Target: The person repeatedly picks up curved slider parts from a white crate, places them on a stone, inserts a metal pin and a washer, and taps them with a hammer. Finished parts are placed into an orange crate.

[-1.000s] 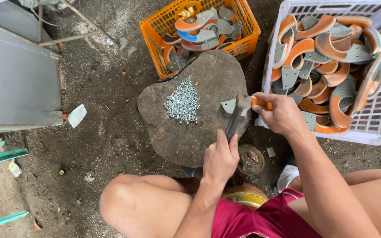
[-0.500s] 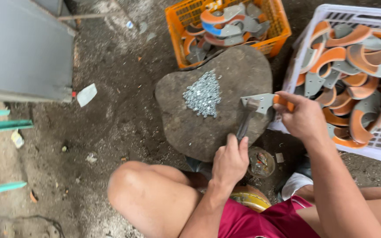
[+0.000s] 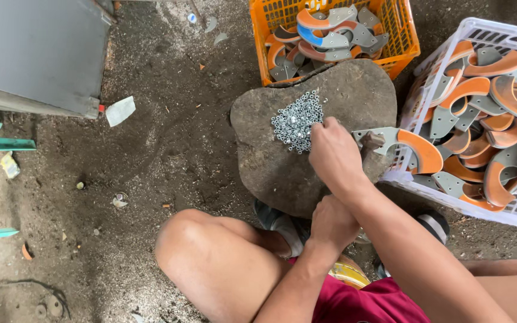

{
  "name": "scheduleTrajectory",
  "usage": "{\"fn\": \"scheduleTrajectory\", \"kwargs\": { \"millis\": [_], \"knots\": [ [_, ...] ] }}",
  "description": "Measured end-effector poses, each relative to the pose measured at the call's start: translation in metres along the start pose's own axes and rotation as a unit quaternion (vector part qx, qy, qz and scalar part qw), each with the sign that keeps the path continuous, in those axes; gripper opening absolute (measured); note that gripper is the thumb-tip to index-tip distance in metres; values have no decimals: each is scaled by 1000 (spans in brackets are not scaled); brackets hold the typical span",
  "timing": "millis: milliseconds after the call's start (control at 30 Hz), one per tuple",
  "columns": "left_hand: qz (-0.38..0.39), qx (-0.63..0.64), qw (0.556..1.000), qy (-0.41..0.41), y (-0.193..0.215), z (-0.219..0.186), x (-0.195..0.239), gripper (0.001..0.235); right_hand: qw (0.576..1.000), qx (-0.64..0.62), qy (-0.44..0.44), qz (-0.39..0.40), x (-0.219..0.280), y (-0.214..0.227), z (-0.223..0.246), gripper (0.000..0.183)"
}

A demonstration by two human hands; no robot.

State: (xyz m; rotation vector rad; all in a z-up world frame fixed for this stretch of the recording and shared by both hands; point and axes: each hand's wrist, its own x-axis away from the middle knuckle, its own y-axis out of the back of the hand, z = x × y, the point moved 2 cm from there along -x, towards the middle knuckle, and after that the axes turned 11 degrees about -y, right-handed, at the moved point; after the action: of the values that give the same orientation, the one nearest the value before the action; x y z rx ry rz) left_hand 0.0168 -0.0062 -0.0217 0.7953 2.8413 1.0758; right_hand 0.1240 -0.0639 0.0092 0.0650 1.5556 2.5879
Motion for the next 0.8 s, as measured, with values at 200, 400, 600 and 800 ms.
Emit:
{"fn": "scheduleTrajectory", "kwargs": {
  "millis": [200, 400, 600, 800],
  "knots": [
    [60, 35, 993, 91, 7, -2, -6, 31, 997, 48, -42, 34, -18, -21, -20, 13],
    [51, 33, 995, 76, 13, -9, -6, 34, 996, 29, -80, 21, -16, -26, -29, 12],
    [28, 60, 995, 77, 17, -13, -5, 46, 995, 33, -82, 45, -20, -29, -31, 17],
    [37, 41, 995, 87, 15, -13, -6, 53, 996, 12, -76, 44, -18, -23, -28, 10]
  ]
}}
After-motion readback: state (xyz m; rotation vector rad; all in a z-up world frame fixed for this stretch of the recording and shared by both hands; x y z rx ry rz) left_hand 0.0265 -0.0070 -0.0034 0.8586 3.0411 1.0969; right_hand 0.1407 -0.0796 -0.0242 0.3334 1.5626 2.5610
